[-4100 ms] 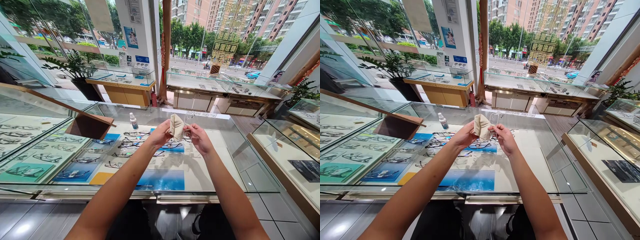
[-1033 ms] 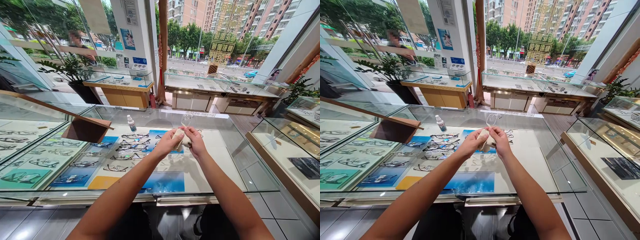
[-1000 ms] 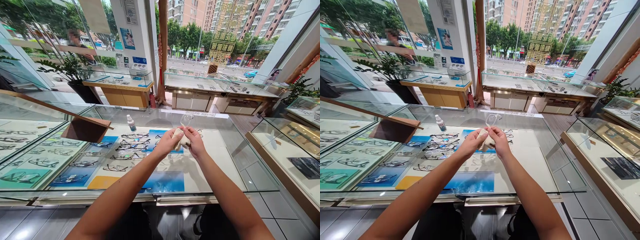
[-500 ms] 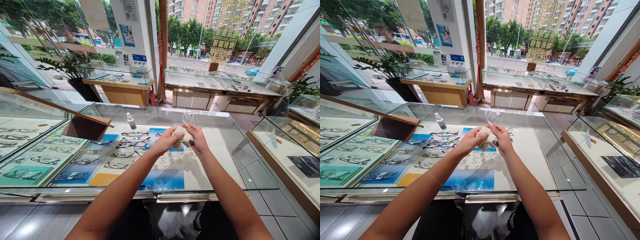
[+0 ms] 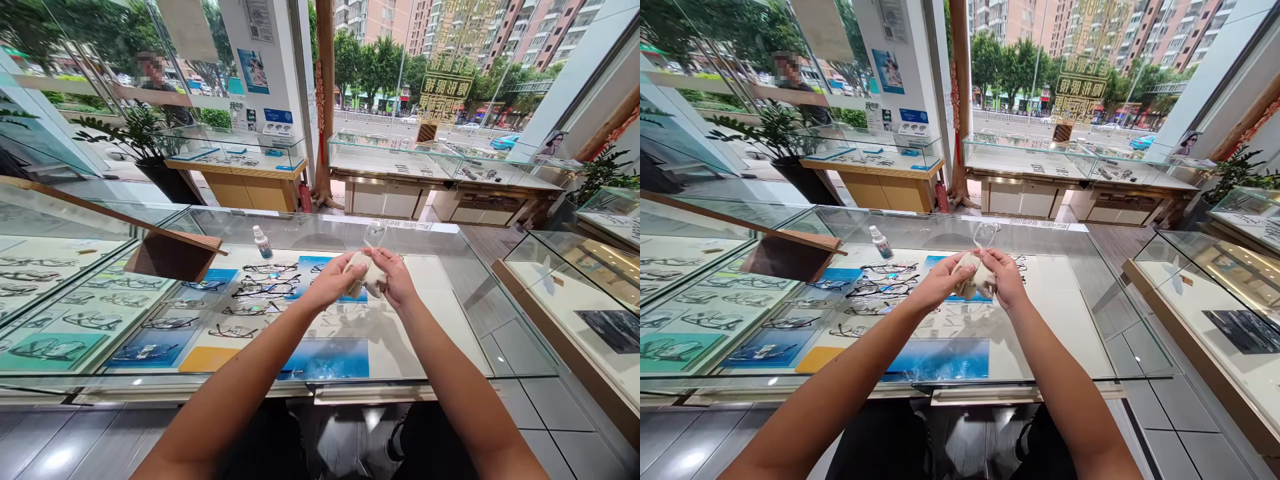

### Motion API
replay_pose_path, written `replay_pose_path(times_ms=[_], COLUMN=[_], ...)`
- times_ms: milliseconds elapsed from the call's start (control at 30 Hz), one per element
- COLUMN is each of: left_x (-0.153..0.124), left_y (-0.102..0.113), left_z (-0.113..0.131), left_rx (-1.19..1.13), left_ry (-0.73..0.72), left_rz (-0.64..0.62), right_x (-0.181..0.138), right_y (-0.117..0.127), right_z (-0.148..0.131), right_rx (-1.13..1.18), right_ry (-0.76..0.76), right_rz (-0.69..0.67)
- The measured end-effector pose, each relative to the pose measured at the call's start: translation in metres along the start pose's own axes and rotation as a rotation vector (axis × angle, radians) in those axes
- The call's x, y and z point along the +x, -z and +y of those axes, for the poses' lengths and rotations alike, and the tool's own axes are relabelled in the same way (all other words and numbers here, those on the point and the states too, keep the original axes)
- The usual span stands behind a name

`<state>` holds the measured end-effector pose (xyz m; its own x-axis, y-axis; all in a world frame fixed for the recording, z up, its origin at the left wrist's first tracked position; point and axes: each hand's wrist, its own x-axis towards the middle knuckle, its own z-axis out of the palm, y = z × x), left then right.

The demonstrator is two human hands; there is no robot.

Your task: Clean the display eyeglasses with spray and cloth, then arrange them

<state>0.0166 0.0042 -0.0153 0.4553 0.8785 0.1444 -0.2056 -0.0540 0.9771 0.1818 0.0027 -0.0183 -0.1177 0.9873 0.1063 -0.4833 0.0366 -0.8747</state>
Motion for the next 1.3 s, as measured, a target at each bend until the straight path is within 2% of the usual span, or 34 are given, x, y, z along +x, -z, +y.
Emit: replay_pose_path(times_ms=[133, 200, 400, 467, 567, 733, 1000, 1300], left_x=[0.004, 0.006, 0.001, -0.001, -0.001, 0.005, -0.002, 0.005], left_y=[-0.002, -0.002, 0.002, 0.001, -0.002, -0.004, -0.003, -0.001], left_z=[-0.005, -0.007, 0.003, 0.005, 0.000, -0.012, 0.004, -0.006], left_rx=[-0.015, -0.019, 0.034, 0.049, 0.051, 0.049, 0.039, 0.055], left_ry=[-0.038, -0.053, -0.044, -0.033, -0.024, -0.121, -0.034, -0.025], left_rz=[0.091, 0.098, -0.012, -0.011, 0.057, 0.172, 0.017, 0.115], right_x=[0.002, 0.002, 0.002, 0.002, 0.002, 0.002, 0.003, 0.003], right_y=[0.000, 0.000, 0.002, 0.002, 0.000, -0.001, 0.002, -0.001], right_z=[0.007, 0.007, 0.001, 0.001, 0.003, 0.006, 0.004, 0.011], right_rx=[-0.038, -0.028, 0.008, 0.025, 0.014, -0.005, -0.020, -0.014], right_ry=[0.079, 0.072, 0.010, 0.003, 0.000, 0.053, 0.032, 0.038], right_rz=[-0.034, -0.040, -0.001, -0.003, -0.030, -0.042, 0.012, -0.001])
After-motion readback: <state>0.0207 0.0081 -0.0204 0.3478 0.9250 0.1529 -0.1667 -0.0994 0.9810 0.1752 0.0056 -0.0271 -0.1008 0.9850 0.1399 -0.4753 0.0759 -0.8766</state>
